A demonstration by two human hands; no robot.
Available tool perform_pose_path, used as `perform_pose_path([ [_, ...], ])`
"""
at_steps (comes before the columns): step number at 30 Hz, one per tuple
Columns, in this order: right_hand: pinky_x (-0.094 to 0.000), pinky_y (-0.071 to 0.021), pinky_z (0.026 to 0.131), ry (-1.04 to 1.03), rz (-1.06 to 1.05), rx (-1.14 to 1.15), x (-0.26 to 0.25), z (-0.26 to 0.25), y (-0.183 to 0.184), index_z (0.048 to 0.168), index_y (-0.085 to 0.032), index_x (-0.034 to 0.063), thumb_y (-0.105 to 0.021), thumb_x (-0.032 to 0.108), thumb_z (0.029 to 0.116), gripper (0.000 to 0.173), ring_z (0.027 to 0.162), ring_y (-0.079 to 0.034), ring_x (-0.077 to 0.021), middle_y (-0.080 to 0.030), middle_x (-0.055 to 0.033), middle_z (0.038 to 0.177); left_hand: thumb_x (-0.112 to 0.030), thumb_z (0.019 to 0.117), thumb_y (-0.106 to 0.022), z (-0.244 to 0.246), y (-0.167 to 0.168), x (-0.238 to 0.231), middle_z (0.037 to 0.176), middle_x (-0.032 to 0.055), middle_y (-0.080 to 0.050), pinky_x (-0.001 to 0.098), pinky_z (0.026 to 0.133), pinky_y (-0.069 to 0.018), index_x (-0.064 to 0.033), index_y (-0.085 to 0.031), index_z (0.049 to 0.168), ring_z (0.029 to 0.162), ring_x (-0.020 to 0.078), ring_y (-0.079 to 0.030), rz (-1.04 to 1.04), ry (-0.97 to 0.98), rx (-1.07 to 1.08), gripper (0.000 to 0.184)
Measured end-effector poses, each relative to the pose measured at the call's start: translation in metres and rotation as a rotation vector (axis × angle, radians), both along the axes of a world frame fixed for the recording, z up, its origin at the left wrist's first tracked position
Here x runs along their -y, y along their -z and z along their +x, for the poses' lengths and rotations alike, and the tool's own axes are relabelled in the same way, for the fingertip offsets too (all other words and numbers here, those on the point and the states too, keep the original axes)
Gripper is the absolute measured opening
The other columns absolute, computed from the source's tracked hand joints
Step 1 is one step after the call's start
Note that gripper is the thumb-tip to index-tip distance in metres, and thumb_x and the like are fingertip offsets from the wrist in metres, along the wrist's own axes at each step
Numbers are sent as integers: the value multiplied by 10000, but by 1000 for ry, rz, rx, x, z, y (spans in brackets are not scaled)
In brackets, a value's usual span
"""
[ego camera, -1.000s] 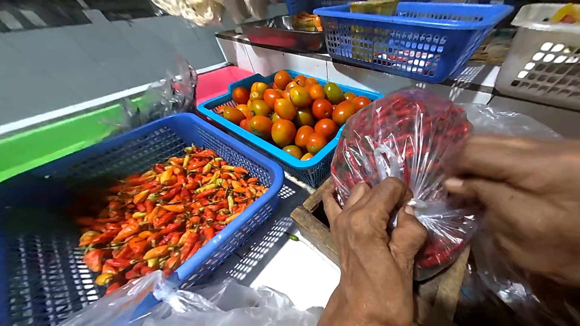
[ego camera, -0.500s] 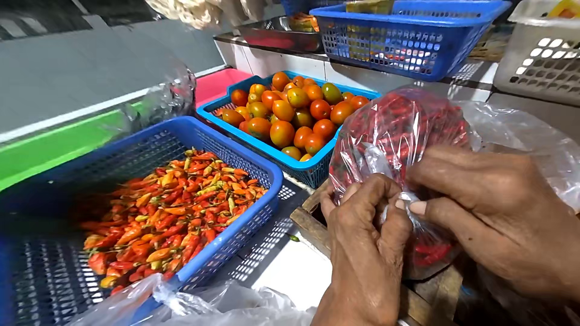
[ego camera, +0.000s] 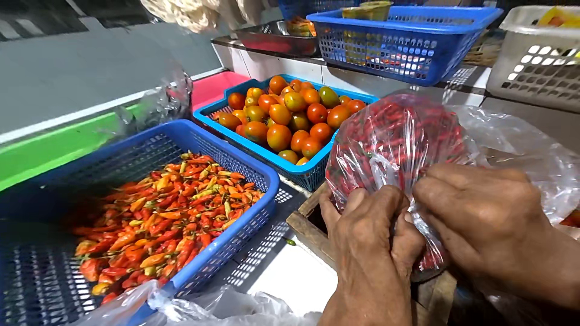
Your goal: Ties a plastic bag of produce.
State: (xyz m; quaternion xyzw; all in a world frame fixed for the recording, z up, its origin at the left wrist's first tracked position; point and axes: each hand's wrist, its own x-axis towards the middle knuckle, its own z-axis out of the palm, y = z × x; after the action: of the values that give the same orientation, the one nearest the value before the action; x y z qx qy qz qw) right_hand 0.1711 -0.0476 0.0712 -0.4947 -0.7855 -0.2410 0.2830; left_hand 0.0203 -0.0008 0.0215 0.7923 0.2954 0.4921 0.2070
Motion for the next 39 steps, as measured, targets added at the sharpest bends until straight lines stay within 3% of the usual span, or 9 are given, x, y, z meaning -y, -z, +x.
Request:
perform_pose_path([
  [3,-163,-412,501,-53,-178,-334,0,12,-11,750,-639,132,-521,84,881,183,601,-529,2,-563,68,690,-218,944,-522,-3,-1,-2,683,-134,-539,509,998,-363,-215,-626,825,697,2,-541,-79,28,54,158],
  [6,-144,-412,445,-106,-309,-576,-3,18,-20,716,-641,172,-530,62,864,216,540,-530,13,-583,92,649,-194,943,-510,-4,-3,-3,669,-135,-516,556,1025,-359,-216,-628,830,671,-5,-531,-150,65,98,165],
  [10,-137,-392,492,-117,-340,-379,-2,13,-16,755,-651,192,-554,104,877,179,615,-523,41,-568,122,705,-154,940,-518,-6,-5,-4,667,-131,-539,535,1006,-358,-197,-647,869,673,4,-537,-216,105,134,154],
  [15,-121,-402,479,-104,-369,-378,-1,11,-16,784,-663,208,-562,134,878,157,612,-530,54,-575,136,717,-157,948,-522,-6,-5,-3,651,-130,-521,510,981,-375,-197,-638,874,659,5,-523,-221,112,142,143],
  [20,-190,-382,523,-92,-211,-220,1,1,-7,754,-660,161,-515,141,919,221,649,-516,-9,-524,90,712,-205,963,-531,-5,-4,-3,676,-139,-524,512,974,-367,-208,-639,889,691,2,-526,-162,103,97,131],
  [24,-145,-448,589,-162,-232,-328,1,5,-5,766,-685,155,-552,131,906,194,709,-566,15,-583,98,748,-270,994,-507,-8,-5,-5,787,-151,-583,509,988,-346,-211,-647,1009,814,1,-553,-79,116,-15,152],
  [30,-125,-453,563,-242,-320,-556,0,5,-4,708,-662,147,-580,61,870,201,680,-570,7,-585,89,715,-233,966,-539,-8,-6,-6,736,-162,-547,474,945,-367,-237,-638,912,770,-11,-534,-81,130,16,114],
  [35,-145,-452,537,-273,-390,-819,-2,6,-5,650,-658,121,-538,-15,820,249,643,-578,-30,-604,50,669,-354,968,-558,-11,-6,-10,843,-163,-586,443,929,-363,-248,-677,1005,851,-10,-547,-76,169,-29,164],
  [39,-163,-466,529,-300,-415,-942,-3,9,-5,646,-668,99,-523,-33,807,253,613,-587,-47,-614,23,649,-391,909,-599,-10,-8,-9,874,-143,-571,472,975,-342,-253,-676,1023,922,7,-559,-28,134,-94,195],
])
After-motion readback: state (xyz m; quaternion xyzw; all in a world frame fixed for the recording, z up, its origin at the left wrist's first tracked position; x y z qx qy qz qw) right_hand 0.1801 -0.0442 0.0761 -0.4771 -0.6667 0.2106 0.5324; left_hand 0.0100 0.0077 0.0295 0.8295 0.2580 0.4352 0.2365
